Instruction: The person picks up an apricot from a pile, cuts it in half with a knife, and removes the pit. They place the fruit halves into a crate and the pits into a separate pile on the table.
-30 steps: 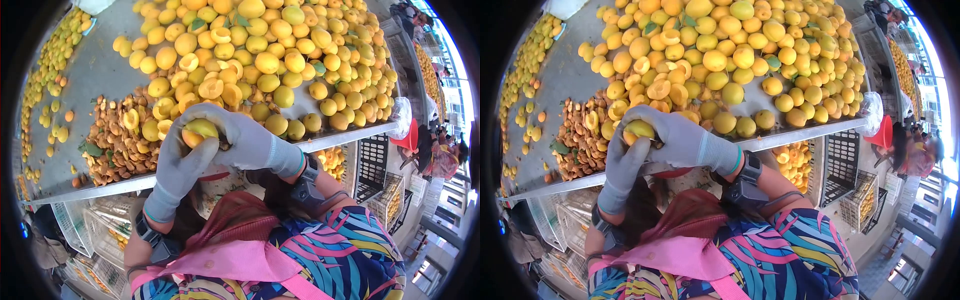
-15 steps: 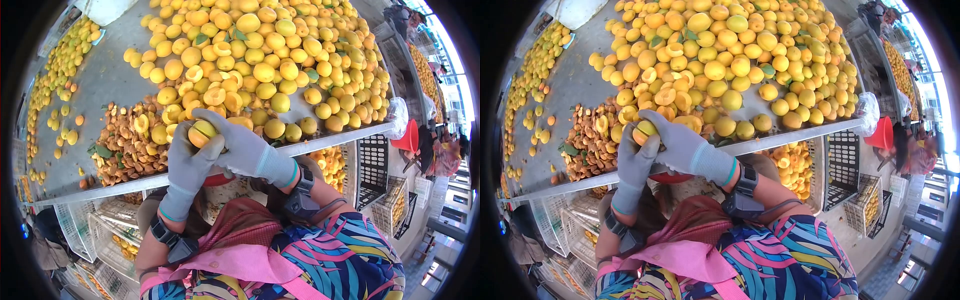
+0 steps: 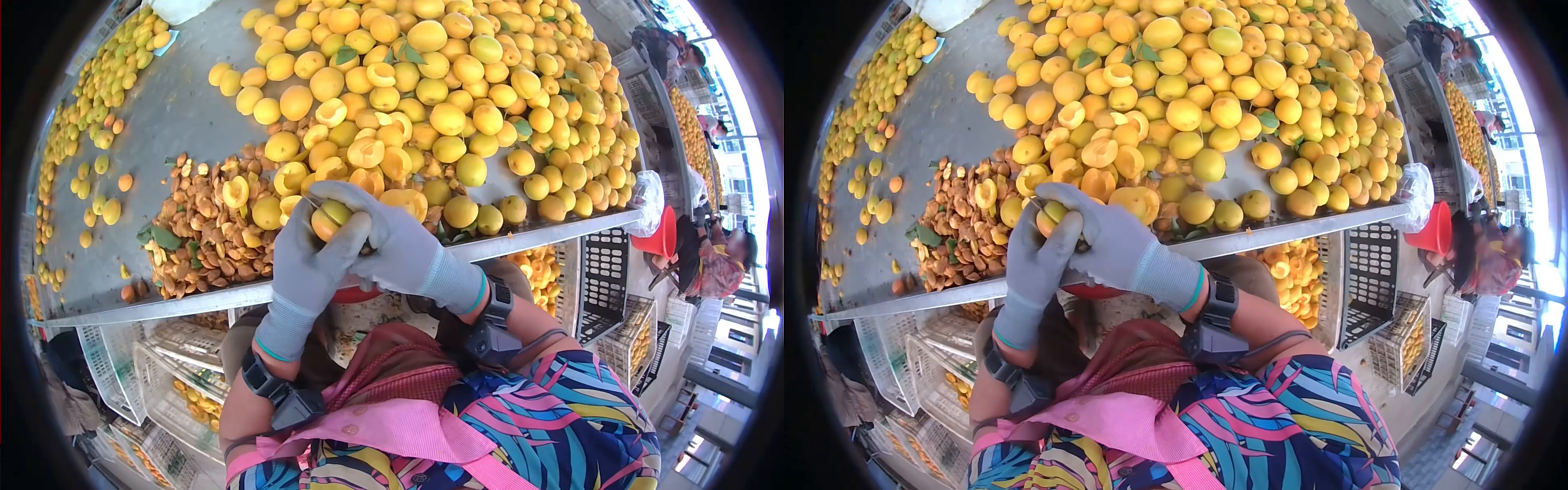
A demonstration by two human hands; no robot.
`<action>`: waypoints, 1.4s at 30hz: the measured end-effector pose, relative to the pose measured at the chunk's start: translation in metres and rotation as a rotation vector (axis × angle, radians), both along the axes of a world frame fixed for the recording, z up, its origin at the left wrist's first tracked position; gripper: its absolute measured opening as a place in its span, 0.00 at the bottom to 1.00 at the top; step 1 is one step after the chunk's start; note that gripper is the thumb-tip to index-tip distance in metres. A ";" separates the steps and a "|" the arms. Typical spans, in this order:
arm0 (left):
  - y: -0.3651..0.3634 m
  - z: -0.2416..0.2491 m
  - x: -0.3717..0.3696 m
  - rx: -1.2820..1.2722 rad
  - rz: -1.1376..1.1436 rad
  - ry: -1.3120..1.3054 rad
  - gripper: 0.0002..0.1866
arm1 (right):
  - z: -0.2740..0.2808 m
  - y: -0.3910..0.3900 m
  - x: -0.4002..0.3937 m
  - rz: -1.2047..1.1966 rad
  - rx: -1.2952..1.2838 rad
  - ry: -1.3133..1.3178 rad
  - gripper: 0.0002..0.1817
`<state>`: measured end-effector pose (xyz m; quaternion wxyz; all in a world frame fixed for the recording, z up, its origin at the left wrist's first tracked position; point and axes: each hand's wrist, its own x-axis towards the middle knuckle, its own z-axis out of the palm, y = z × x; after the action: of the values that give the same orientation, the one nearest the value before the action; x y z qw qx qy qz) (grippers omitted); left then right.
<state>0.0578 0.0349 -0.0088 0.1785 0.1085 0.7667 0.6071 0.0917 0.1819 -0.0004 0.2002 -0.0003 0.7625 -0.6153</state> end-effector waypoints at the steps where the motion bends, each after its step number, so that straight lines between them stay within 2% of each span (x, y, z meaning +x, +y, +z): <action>1: -0.001 -0.005 0.000 0.005 0.002 -0.005 0.19 | -0.011 -0.002 -0.001 0.000 -0.004 0.148 0.37; 2: -0.002 -0.013 0.000 0.073 -0.003 -0.021 0.19 | -0.016 -0.003 -0.001 0.002 -0.009 0.297 0.37; 3: -0.004 -0.017 -0.001 0.139 -0.007 -0.035 0.20 | -0.017 -0.003 -0.002 0.004 -0.005 0.294 0.37; 5: -0.009 -0.020 -0.006 0.185 -0.068 -0.071 0.20 | -0.016 -0.004 -0.002 -0.046 0.076 0.472 0.37; 6: -0.012 -0.021 -0.007 0.225 -0.132 -0.107 0.20 | -0.011 -0.004 -0.001 -0.047 0.077 0.469 0.37; 8: -0.017 -0.023 -0.009 0.278 -0.187 -0.139 0.20 | 0.000 -0.002 -0.002 0.006 -0.064 0.232 0.35; 9: -0.019 -0.024 -0.010 0.330 -0.241 -0.167 0.20 | -0.003 -0.003 -0.001 0.006 -0.064 0.231 0.35; 11: -0.021 -0.022 -0.010 0.343 -0.269 -0.167 0.20 | -0.012 -0.007 -0.001 -0.039 -0.004 0.464 0.32; 12: -0.022 -0.021 -0.009 0.356 -0.297 -0.166 0.20 | -0.011 -0.006 0.000 -0.039 -0.003 0.462 0.32; 14: -0.022 -0.019 -0.008 0.375 -0.291 -0.175 0.20 | -0.008 -0.003 0.002 -0.016 -0.102 0.297 0.31; 18: -0.021 -0.011 -0.004 0.351 -0.253 -0.193 0.21 | -0.017 -0.005 0.003 -0.051 -0.077 0.256 0.31; 20: -0.023 -0.011 -0.006 0.343 -0.257 -0.219 0.20 | -0.029 -0.004 -0.001 -0.080 -0.014 0.686 0.29; 21: -0.025 -0.011 -0.008 0.337 -0.259 -0.246 0.20 | -0.015 -0.002 0.001 -0.083 -0.015 0.688 0.29; 22: -0.028 -0.017 -0.012 0.335 -0.262 -0.245 0.20 | 0.010 0.003 0.004 -0.115 -0.210 0.246 0.29; 23: -0.031 -0.027 -0.019 0.124 -0.289 0.417 0.20 | 0.024 0.005 0.006 -0.142 -0.395 -0.201 0.29; 24: -0.027 -0.024 -0.022 -0.104 -0.294 1.074 0.20 | 0.021 0.007 0.006 -0.144 -0.397 -0.197 0.29; 25: -0.014 -0.016 -0.004 0.180 -0.153 0.350 0.20 | 0.017 0.011 0.005 -0.199 -0.437 -0.157 0.29; 26: -0.013 -0.011 -0.005 0.180 -0.160 0.357 0.20 | 0.015 0.014 0.003 -0.248 -0.473 -0.121 0.30; 28: -0.012 -0.003 -0.009 0.423 -0.142 -0.199 0.21 | 0.024 0.019 0.002 -0.256 -0.528 -0.119 0.32; 30: -0.009 -0.007 -0.009 0.460 -0.117 -0.182 0.24 | 0.024 0.023 0.002 -0.314 -0.415 -0.148 0.34; 32: -0.005 -0.005 -0.009 0.411 -0.080 -0.166 0.24 | 0.021 0.024 0.001 -0.338 -0.423 -0.106 0.35; 34: -0.005 -0.009 -0.008 0.411 -0.071 -0.155 0.24 | 0.022 0.028 0.000 -0.397 -0.292 -0.108 0.36; 40: -0.012 -0.014 -0.003 0.365 -0.074 -0.213 0.24 | 0.016 0.030 -0.004 -0.353 -0.217 -0.055 0.36; 42: -0.013 -0.011 0.002 0.438 -0.114 -0.286 0.23 | 0.010 0.029 -0.005 -0.333 -0.184 -0.052 0.35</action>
<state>0.0603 0.0222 -0.0201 0.2913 0.1004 0.5765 0.7568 0.0866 0.2106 0.0098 0.1145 0.1233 0.6872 -0.7067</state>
